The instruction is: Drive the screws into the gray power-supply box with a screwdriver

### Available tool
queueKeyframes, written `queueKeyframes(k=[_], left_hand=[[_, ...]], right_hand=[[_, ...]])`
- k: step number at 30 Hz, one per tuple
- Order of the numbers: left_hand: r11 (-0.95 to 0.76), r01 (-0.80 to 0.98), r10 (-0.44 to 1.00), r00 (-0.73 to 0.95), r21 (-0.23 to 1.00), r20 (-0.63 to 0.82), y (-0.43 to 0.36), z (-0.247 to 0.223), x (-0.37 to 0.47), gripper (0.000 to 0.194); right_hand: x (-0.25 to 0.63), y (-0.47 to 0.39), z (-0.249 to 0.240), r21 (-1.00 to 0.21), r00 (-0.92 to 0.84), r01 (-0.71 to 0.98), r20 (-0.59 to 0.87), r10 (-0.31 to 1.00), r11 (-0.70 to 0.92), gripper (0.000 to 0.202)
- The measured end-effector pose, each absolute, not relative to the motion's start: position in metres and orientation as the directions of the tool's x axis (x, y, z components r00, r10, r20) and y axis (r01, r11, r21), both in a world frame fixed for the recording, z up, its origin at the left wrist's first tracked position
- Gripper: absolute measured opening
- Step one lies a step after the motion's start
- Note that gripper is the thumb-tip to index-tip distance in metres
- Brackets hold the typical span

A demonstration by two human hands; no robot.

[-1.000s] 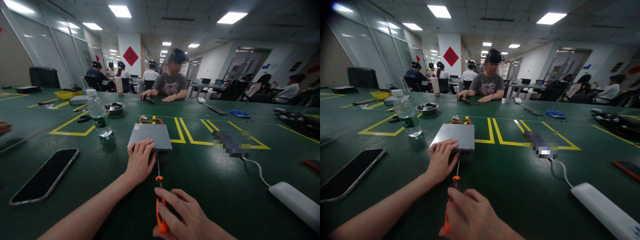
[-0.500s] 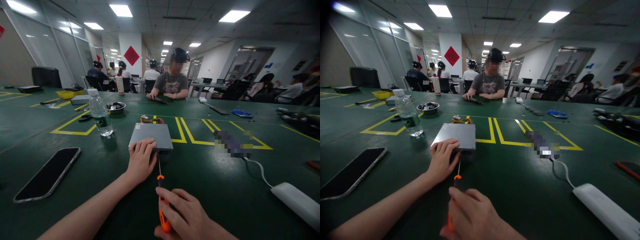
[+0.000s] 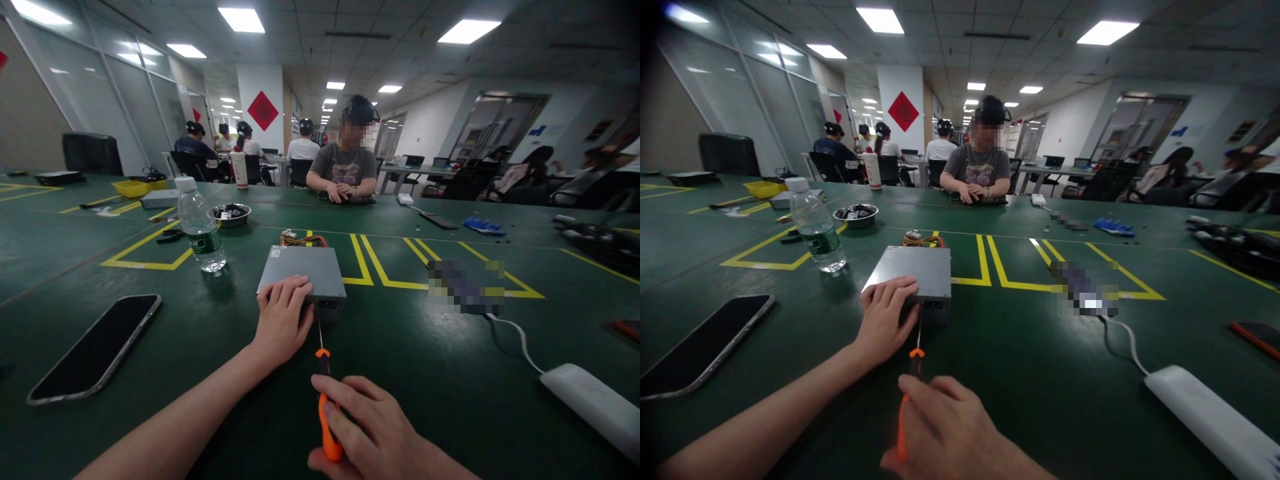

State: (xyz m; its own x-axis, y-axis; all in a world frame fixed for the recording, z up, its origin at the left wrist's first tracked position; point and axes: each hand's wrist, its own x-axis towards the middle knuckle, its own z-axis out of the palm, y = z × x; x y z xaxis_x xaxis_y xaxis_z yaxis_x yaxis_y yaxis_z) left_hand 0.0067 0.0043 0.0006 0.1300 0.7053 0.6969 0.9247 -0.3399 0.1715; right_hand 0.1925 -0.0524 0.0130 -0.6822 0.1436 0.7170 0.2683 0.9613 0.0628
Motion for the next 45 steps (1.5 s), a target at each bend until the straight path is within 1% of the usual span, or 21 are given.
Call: queueKeyframes(k=[4, 8, 12, 14, 18, 21, 25, 28, 31, 35, 41, 45], left_hand=[[-0.342, 0.924, 0.701, 0.128, 0.172, 0.702, 0.0041, 0.0002, 0.0068, 0.025], [-0.336, 0.927, 0.702, 0.128, 0.168, 0.700, 0.0046, -0.0005, 0.0064, 0.026], [-0.331, 0.928, 0.707, 0.125, 0.170, 0.696, 0.0051, -0.0010, 0.0065, 0.025], [-0.331, 0.929, 0.706, 0.125, 0.169, 0.697, 0.0050, -0.0008, 0.0067, 0.025], [-0.330, 0.930, 0.700, 0.127, 0.161, 0.703, 0.0047, 0.0001, 0.0073, 0.025], [-0.330, 0.930, 0.699, 0.126, 0.161, 0.704, 0.0047, 0.0003, 0.0072, 0.025], [-0.335, 0.928, 0.698, 0.128, 0.163, 0.705, 0.0046, -0.0004, 0.0064, 0.025], [-0.332, 0.929, 0.702, 0.127, 0.164, 0.700, 0.0041, -0.0005, 0.0063, 0.025], [-0.327, 0.930, 0.706, 0.123, 0.167, 0.697, 0.0039, -0.0004, 0.0066, 0.025], [-0.327, 0.931, 0.706, 0.126, 0.163, 0.697, 0.0042, -0.0007, 0.0064, 0.026], [-0.328, 0.931, 0.706, 0.132, 0.157, 0.695, 0.0043, -0.0016, 0.0062, 0.026], [-0.325, 0.933, 0.703, 0.130, 0.153, 0.699, 0.0045, -0.0014, 0.0066, 0.026]], right_hand=[[0.1935, -0.0543, 0.0165, 0.013, -0.693, 0.279, 0.695, 0.193, 0.960, 0.032], [0.1907, -0.0553, 0.0195, 0.033, -0.740, 0.268, 0.647, 0.184, 0.963, 0.029], [0.1914, -0.0536, 0.0144, 0.053, -0.709, 0.258, 0.689, 0.152, 0.965, 0.022], [0.1928, -0.0535, 0.0127, 0.043, -0.695, 0.262, 0.702, 0.157, 0.964, 0.022], [0.1930, -0.0555, 0.0160, -0.003, -0.725, 0.281, 0.654, 0.214, 0.960, 0.034], [0.1917, -0.0568, 0.0194, 0.011, -0.754, 0.266, 0.626, 0.201, 0.964, 0.031], [0.1933, -0.0562, 0.0178, 0.045, -0.727, 0.262, 0.666, 0.167, 0.964, 0.027], [0.1963, -0.0555, 0.0156, 0.014, -0.705, 0.289, 0.679, 0.202, 0.957, 0.026], [0.1972, -0.0563, 0.0168, -0.037, -0.707, 0.293, 0.664, 0.243, 0.955, 0.031], [0.1949, -0.0581, 0.0194, -0.029, -0.757, 0.279, 0.609, 0.238, 0.960, 0.030], [0.1963, -0.0576, 0.0136, 0.004, -0.728, 0.288, 0.651, 0.216, 0.958, 0.027], [0.1958, -0.0572, 0.0159, -0.032, -0.732, 0.293, 0.635, 0.246, 0.956, 0.034]])
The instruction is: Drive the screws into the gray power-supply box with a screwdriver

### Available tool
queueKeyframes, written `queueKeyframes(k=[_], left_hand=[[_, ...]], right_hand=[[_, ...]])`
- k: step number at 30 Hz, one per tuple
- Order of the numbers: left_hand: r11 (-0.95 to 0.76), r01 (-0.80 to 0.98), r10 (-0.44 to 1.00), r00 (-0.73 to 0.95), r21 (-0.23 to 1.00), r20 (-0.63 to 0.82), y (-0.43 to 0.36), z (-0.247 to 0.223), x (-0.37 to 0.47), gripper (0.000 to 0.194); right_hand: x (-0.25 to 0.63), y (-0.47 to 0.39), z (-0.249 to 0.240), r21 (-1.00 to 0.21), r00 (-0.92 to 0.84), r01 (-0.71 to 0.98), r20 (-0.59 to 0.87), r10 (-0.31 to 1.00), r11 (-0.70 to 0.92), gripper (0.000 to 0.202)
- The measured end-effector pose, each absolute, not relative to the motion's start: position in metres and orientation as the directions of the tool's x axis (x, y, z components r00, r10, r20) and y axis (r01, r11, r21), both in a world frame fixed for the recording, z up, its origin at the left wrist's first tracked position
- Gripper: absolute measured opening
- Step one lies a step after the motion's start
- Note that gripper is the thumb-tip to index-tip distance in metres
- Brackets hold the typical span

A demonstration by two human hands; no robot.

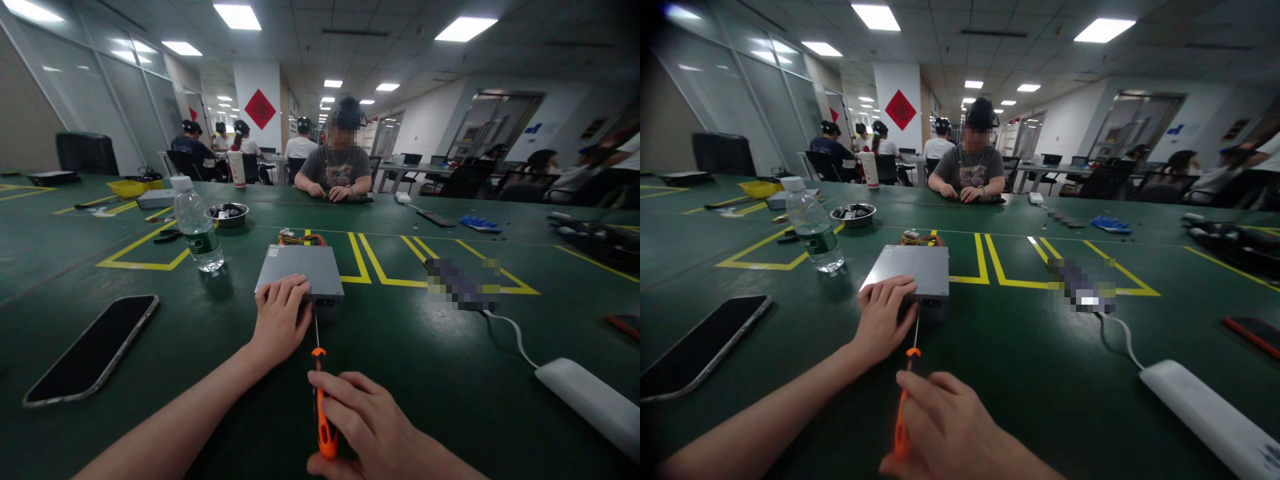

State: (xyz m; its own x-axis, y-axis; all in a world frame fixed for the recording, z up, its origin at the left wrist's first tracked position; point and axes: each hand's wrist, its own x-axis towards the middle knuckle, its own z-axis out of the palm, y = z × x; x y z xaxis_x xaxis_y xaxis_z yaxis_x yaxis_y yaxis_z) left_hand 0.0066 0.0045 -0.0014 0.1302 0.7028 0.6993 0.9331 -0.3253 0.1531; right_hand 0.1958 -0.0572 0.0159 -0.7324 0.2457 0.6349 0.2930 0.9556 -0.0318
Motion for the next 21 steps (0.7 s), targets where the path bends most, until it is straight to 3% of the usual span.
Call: queueKeyframes(k=[6, 11, 17, 21], left_hand=[[-0.328, 0.932, 0.699, 0.129, 0.156, 0.703, 0.0050, -0.0011, 0.0063, 0.026], [-0.329, 0.931, 0.703, 0.129, 0.160, 0.699, 0.0046, -0.0007, 0.0067, 0.025], [-0.329, 0.929, 0.702, 0.123, 0.167, 0.702, 0.0044, -0.0006, 0.0070, 0.025], [-0.331, 0.929, 0.702, 0.125, 0.166, 0.701, 0.0045, -0.0006, 0.0065, 0.027]], right_hand=[[0.1924, -0.0560, 0.0196, 0.016, -0.766, 0.262, 0.612, 0.198, 0.965, 0.026], [0.1970, -0.0559, 0.0147, -0.032, -0.705, 0.284, 0.670, 0.231, 0.958, 0.025], [0.1945, -0.0573, 0.0193, -0.031, -0.793, 0.261, 0.563, 0.233, 0.965, 0.028], [0.1933, -0.0567, 0.0165, -0.022, -0.759, 0.254, 0.615, 0.214, 0.967, 0.025]])
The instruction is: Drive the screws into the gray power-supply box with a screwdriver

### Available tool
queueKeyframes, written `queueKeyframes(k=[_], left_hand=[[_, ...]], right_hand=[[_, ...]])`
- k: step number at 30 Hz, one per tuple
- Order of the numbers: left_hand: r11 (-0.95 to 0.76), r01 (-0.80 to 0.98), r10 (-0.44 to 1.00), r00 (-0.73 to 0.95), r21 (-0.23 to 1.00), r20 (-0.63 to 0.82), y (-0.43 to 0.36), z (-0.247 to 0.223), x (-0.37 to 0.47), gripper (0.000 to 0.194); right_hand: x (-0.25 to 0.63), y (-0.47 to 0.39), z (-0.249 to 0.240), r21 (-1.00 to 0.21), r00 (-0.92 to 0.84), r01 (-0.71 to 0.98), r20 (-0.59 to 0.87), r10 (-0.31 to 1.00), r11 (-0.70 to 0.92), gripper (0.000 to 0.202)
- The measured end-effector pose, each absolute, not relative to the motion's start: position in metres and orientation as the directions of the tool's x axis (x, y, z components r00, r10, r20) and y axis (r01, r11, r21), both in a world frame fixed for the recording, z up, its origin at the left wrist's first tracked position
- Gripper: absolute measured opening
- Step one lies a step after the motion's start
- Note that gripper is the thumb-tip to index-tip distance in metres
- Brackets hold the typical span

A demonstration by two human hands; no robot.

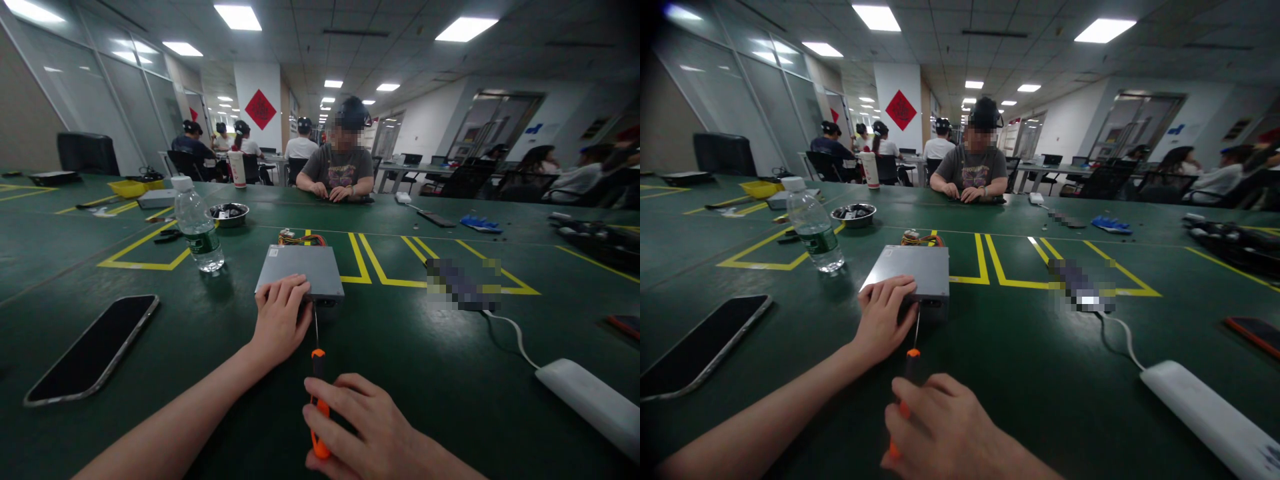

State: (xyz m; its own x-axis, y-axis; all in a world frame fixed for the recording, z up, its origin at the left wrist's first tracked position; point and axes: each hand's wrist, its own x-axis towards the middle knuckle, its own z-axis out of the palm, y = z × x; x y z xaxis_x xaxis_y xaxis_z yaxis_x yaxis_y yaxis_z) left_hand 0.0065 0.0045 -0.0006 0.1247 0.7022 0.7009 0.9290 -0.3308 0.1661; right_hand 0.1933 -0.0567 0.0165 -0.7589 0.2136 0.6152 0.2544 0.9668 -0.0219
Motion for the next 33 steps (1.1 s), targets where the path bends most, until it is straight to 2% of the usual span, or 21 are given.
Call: queueKeyframes(k=[4, 8, 14, 17, 21, 24, 27, 30, 33], left_hand=[[-0.331, 0.928, 0.705, 0.123, 0.170, 0.698, 0.0041, 0.0001, 0.0066, 0.025], [-0.337, 0.927, 0.700, 0.130, 0.165, 0.702, 0.0040, 0.0004, 0.0066, 0.026], [-0.335, 0.927, 0.705, 0.127, 0.169, 0.698, 0.0038, 0.0004, 0.0062, 0.025], [-0.333, 0.927, 0.705, 0.123, 0.172, 0.698, 0.0036, 0.0005, 0.0064, 0.026], [-0.335, 0.927, 0.703, 0.126, 0.170, 0.700, 0.0039, 0.0000, 0.0066, 0.025], [-0.335, 0.927, 0.700, 0.126, 0.167, 0.703, 0.0044, -0.0004, 0.0065, 0.025], [-0.334, 0.927, 0.703, 0.125, 0.170, 0.701, 0.0045, -0.0003, 0.0063, 0.025], [-0.332, 0.927, 0.707, 0.124, 0.172, 0.697, 0.0044, 0.0002, 0.0065, 0.025], [-0.332, 0.928, 0.707, 0.126, 0.170, 0.696, 0.0045, 0.0002, 0.0067, 0.025]], right_hand=[[0.1956, -0.0566, 0.0143, -0.020, -0.699, 0.265, 0.685, 0.206, 0.964, 0.028], [0.1945, -0.0573, 0.0188, -0.049, -0.727, 0.287, 0.640, 0.251, 0.957, 0.034], [0.1927, -0.0575, 0.0162, -0.003, -0.740, 0.245, 0.646, 0.189, 0.970, 0.025], [0.1940, -0.0578, 0.0154, -0.033, -0.715, 0.286, 0.658, 0.236, 0.958, 0.030], [0.1938, -0.0577, 0.0188, -0.072, -0.755, 0.275, 0.601, 0.262, 0.959, 0.035], [0.1935, -0.0571, 0.0188, -0.044, -0.781, 0.266, 0.576, 0.241, 0.963, 0.028], [0.1950, -0.0564, 0.0151, -0.003, -0.751, 0.263, 0.627, 0.206, 0.965, 0.027], [0.1967, -0.0568, 0.0131, -0.042, -0.711, 0.300, 0.656, 0.252, 0.953, 0.033], [0.1958, -0.0579, 0.0166, -0.067, -0.735, 0.306, 0.618, 0.280, 0.950, 0.038]])
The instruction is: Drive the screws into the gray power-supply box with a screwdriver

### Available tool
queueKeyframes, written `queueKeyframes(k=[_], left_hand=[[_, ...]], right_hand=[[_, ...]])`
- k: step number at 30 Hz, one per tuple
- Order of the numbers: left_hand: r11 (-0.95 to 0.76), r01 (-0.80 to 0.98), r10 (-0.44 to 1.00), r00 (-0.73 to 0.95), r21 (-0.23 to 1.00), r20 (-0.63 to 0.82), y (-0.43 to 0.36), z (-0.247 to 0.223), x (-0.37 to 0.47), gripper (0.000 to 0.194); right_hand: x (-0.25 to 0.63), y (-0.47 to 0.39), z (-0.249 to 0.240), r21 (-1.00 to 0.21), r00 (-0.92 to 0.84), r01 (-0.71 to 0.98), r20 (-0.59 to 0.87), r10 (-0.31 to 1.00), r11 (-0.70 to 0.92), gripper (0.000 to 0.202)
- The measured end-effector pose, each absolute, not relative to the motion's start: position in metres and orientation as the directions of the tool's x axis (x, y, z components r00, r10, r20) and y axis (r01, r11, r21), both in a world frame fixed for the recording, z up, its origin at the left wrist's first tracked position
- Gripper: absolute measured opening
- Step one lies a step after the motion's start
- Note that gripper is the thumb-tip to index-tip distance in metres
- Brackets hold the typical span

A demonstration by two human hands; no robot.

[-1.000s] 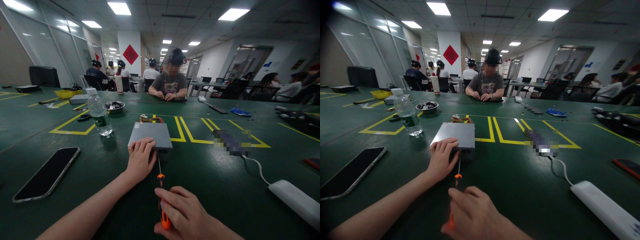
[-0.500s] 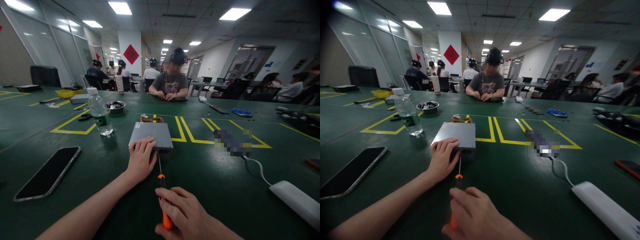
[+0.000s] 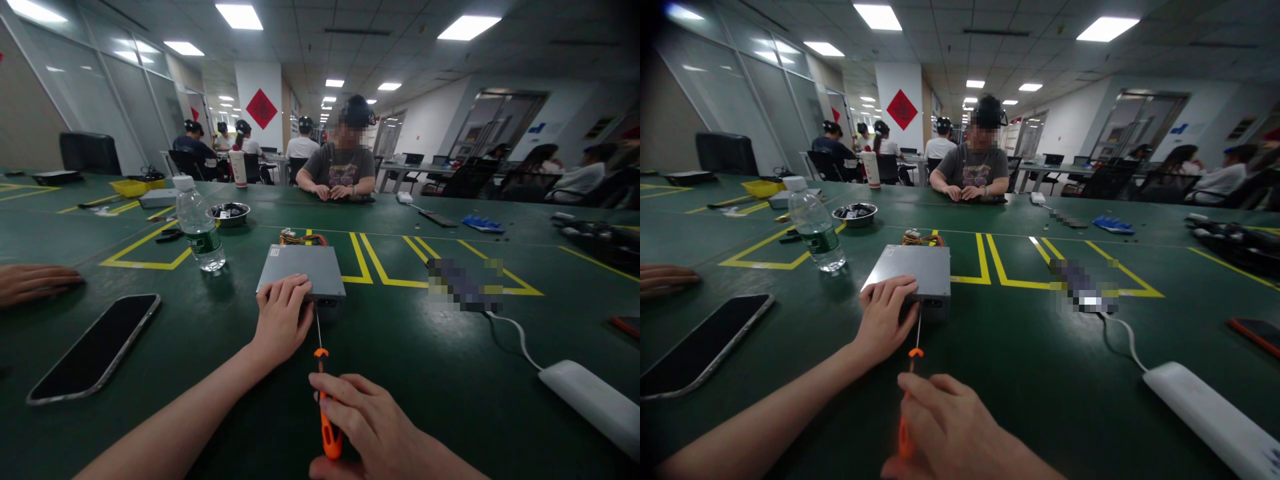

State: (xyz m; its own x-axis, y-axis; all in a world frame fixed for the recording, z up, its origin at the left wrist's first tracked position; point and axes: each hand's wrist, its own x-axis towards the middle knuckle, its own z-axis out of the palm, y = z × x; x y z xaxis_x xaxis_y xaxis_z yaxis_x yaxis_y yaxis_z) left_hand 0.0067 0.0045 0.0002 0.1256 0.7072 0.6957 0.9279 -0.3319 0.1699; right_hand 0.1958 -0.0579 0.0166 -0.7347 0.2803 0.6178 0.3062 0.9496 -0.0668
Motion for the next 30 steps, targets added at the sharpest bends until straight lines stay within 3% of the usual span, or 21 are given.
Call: queueKeyframes(k=[6, 10, 13, 17, 22, 25, 30], left_hand=[[-0.333, 0.928, 0.702, 0.128, 0.164, 0.700, 0.005, -0.001, 0.007, 0.026], [-0.330, 0.929, 0.704, 0.124, 0.167, 0.700, 0.004, -0.001, 0.007, 0.026], [-0.328, 0.930, 0.702, 0.121, 0.168, 0.702, 0.004, -0.001, 0.007, 0.026], [-0.327, 0.929, 0.705, 0.120, 0.171, 0.699, 0.004, -0.001, 0.007, 0.026], [-0.329, 0.927, 0.711, 0.119, 0.178, 0.693, 0.003, 0.000, 0.007, 0.026], [-0.330, 0.927, 0.708, 0.118, 0.178, 0.697, 0.004, 0.001, 0.007, 0.025], [-0.333, 0.927, 0.704, 0.121, 0.174, 0.700, 0.004, 0.000, 0.007, 0.025]], right_hand=[[0.194, -0.056, 0.019, 0.014, -0.769, 0.247, 0.611, 0.187, 0.969, 0.027], [0.199, -0.054, 0.012, -0.019, -0.715, 0.280, 0.663, 0.222, 0.960, 0.032], [0.198, -0.056, 0.014, -0.071, -0.732, 0.298, 0.623, 0.276, 0.952, 0.036], [0.193, -0.058, 0.020, -0.036, -0.778, 0.274, 0.580, 0.243, 0.961, 0.031], [0.195, -0.055, 0.013, 0.003, -0.707, 0.263, 0.681, 0.190, 0.965, 0.024], [0.197, -0.054, 0.010, -0.034, -0.663, 0.297, 0.711, 0.232, 0.954, 0.025], [0.195, -0.056, 0.020, -0.037, -0.756, 0.281, 0.607, 0.245, 0.959, 0.030]])
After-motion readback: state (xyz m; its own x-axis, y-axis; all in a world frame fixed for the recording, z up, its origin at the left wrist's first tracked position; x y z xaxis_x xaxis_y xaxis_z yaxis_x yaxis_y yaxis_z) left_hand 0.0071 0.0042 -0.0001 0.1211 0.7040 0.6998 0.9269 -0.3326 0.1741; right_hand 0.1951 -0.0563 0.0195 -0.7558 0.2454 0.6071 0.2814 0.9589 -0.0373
